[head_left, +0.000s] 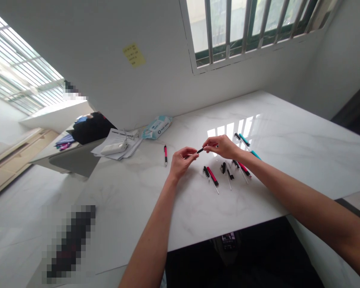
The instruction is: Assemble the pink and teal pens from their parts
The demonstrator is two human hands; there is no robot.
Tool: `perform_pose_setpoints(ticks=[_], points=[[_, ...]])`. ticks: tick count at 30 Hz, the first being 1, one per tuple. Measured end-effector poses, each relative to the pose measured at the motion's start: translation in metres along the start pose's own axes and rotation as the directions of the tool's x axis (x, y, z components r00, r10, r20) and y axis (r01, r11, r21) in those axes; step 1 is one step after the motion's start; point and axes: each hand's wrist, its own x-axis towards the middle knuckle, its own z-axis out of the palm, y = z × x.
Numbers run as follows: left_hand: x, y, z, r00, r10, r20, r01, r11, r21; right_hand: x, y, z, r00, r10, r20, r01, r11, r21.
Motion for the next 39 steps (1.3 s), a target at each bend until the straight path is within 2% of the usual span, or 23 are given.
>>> perform_pose_setpoints(ticks=[4,8,14,20,26,31,39], points=[[-0.003,0.001,0.001,1.000,0.024,0.009,-0.024,0.998,0.052,-0.001,-0.003,-0.001,0.995,0.087,0.040,-0.083,0.991,-0.105],[-0.006,0.003,0.003,0.997,0.020,0.073,-0.024,0.998,0.057,-0.001,-0.005,-0.001,0.995,0.095,0.038,-0.088,0.985,-0.149],[-0.007,0.005,0.006,0.999,-0.009,0.049,0.007,0.999,0.045,-0.002,0.000,0.000,0.997,0.073,0.019,-0.070,0.988,-0.136],[-0.005,0.004,0.003,1.000,0.012,0.022,-0.014,0.998,0.066,-0.003,0.005,0.002,0.999,-0.048,0.026,0.047,0.998,0.029],[-0.004,0.001,0.002,0.998,0.063,0.014,-0.064,0.993,0.098,-0.002,0.000,0.000,0.998,0.056,0.017,-0.054,0.993,-0.108],[-0.004,0.003,0.004,0.998,0.054,0.026,-0.056,0.993,0.101,-0.003,0.002,-0.003,0.999,-0.005,0.044,0.003,0.999,0.050],[-0.004,0.001,0.002,0.997,0.069,0.030,-0.073,0.985,0.157,-0.001,0.005,0.004,0.997,0.067,0.044,-0.067,0.998,-0.008]])
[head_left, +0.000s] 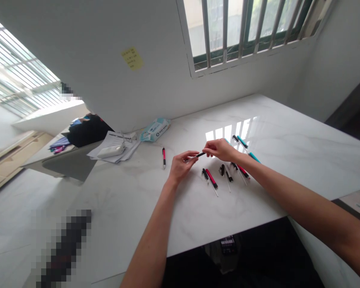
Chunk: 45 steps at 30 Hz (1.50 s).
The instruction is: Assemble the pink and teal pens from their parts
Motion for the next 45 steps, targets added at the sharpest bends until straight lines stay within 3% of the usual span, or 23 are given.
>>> perform_pose_setpoints(ticks=[5,11,19,25,30,35,41,45], points=[[0.000,-0.003,0.000,1.000,0.008,0.021,-0.009,0.999,0.051,-0.002,-0.002,0.001,1.000,-0.001,0.002,0.002,1.000,-0.008],[0.001,-0.002,0.001,0.999,0.012,-0.030,-0.010,0.998,0.061,-0.002,-0.003,-0.002,0.994,-0.110,0.028,0.110,0.994,0.019],[0.000,0.007,0.006,0.999,0.044,-0.017,-0.042,0.996,0.079,0.000,0.001,-0.006,0.999,0.017,0.032,-0.013,0.994,-0.110],[0.001,0.009,0.007,0.999,0.039,-0.025,-0.036,0.995,0.088,-0.001,0.000,-0.006,0.996,-0.082,0.021,0.083,0.995,-0.060],[0.002,0.008,0.006,0.998,0.057,-0.026,-0.054,0.994,0.092,0.000,-0.001,-0.006,1.000,-0.009,0.029,0.013,0.992,-0.124],[0.002,0.007,0.004,0.998,0.048,-0.041,-0.044,0.993,0.106,0.000,0.004,-0.007,0.997,-0.080,0.017,0.081,0.995,-0.065],[0.000,0.008,0.002,0.998,0.054,-0.042,-0.050,0.994,0.101,0.000,0.003,-0.003,0.999,-0.010,0.031,0.014,0.991,-0.130],[0.000,0.007,0.001,0.998,0.040,-0.049,-0.035,0.995,0.096,0.000,0.002,-0.002,0.995,-0.097,0.020,0.098,0.990,-0.101]])
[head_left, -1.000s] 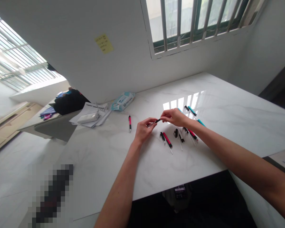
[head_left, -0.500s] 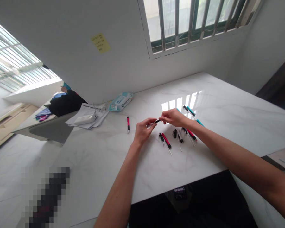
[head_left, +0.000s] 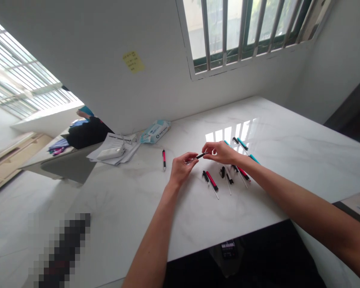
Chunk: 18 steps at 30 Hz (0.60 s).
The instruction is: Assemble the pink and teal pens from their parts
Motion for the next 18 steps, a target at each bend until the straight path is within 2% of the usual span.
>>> perform_pose_setpoints(ticks=[7,11,14,18], points=[[0.0001,-0.0019,0.0011,1.000,0.023,-0.004,-0.023,0.999,0.029,0.0004,-0.0026,0.0003,0.998,0.059,0.003,-0.059,0.995,-0.079],[0.0000,-0.0043,0.0004,1.000,0.021,0.003,-0.021,0.999,0.030,-0.0008,-0.0028,0.0009,0.999,-0.024,-0.026,0.023,0.999,-0.024],[-0.0003,-0.0043,-0.0001,1.000,0.004,0.005,-0.004,0.999,0.031,-0.0004,-0.0008,0.0019,0.998,-0.063,-0.025,0.062,0.997,-0.052],[-0.0009,-0.0015,-0.0006,1.000,0.003,0.006,-0.003,0.999,0.054,0.0009,0.0002,0.0031,0.999,-0.003,-0.034,-0.002,0.990,-0.141]])
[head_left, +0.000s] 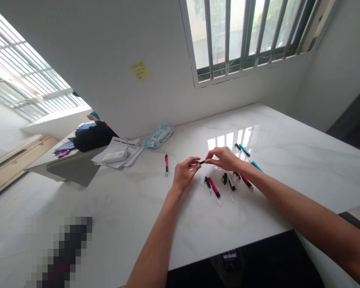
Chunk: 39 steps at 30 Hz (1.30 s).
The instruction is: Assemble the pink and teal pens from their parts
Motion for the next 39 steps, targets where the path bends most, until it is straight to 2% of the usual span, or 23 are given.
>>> perform_pose_setpoints(ticks=[3,7,14,20,26,31,35,39], points=[[-0.001,0.000,-0.001,1.000,-0.004,0.000,0.004,1.000,0.028,0.000,-0.002,0.000,0.999,0.021,0.029,-0.022,1.000,0.019],[-0.001,-0.002,-0.002,1.000,-0.025,0.005,0.024,0.999,0.044,-0.001,-0.004,0.000,0.999,-0.044,0.000,0.044,0.992,0.119],[-0.002,0.000,-0.003,1.000,0.018,0.002,-0.018,0.999,0.044,0.001,-0.007,-0.002,0.999,0.025,0.034,-0.025,1.000,-0.003],[-0.001,-0.001,-0.004,0.999,0.033,0.020,-0.034,0.996,0.080,-0.001,-0.010,-0.003,0.999,-0.053,0.002,0.052,0.994,0.093],[-0.001,-0.001,-0.005,0.996,0.067,0.061,-0.073,0.993,0.097,-0.001,-0.013,-0.005,0.995,0.073,0.069,-0.072,0.997,-0.021],[-0.001,0.004,-0.011,0.993,0.088,0.083,-0.101,0.981,0.166,-0.002,-0.015,-0.007,0.993,0.081,0.089,-0.081,0.997,-0.009],[0.002,0.013,-0.022,0.993,0.115,-0.035,-0.103,0.962,0.252,-0.002,-0.017,-0.009,0.995,0.077,0.057,-0.081,0.994,0.069],[0.004,0.019,-0.022,0.986,0.046,-0.160,-0.043,0.999,0.022,-0.001,-0.020,-0.004,0.995,0.037,0.087,-0.048,0.992,0.119]])
